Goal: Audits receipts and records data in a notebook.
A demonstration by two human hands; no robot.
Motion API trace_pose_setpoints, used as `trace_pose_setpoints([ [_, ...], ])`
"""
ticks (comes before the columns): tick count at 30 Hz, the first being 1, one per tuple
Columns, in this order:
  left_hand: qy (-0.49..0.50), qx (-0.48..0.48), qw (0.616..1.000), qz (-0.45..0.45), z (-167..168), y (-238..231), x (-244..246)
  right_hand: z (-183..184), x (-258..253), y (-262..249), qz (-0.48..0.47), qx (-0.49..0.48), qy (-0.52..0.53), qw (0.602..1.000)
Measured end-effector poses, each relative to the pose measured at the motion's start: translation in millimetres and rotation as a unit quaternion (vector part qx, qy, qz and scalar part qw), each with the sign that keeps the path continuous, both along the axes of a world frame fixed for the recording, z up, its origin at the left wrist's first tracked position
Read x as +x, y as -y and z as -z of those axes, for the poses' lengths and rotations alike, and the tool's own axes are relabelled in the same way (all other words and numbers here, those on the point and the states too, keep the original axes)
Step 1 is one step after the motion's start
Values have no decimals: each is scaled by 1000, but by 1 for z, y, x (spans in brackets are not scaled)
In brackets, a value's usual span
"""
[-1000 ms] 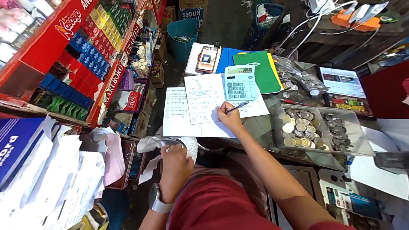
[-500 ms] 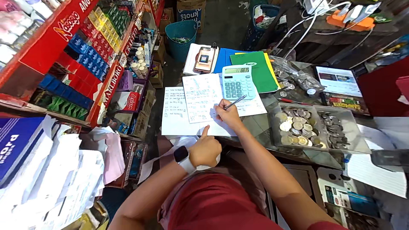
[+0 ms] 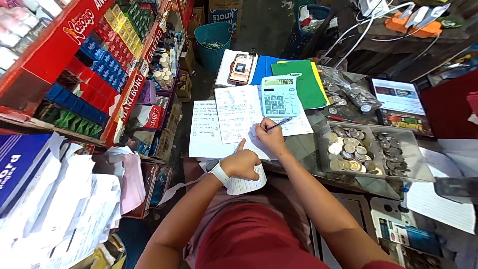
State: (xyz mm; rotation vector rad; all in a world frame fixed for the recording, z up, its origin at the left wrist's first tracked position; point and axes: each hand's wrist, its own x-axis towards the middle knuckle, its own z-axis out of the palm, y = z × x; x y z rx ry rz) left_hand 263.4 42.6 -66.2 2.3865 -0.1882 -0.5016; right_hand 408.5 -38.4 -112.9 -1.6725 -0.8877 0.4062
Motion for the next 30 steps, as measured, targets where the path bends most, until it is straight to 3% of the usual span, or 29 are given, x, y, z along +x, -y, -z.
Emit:
trace_pose_setpoints([
  [24, -18, -9, 1000, -11, -3, 0, 3, 5, -4, 0, 21, 3, 55, 998],
  [28, -12, -19, 1000, -16, -1, -2, 3, -8, 10, 4, 80, 61, -8, 995],
  [30, -18, -20, 999, -17, -1, -2, 3, -23, 38, 9, 144, 68, 16, 987],
])
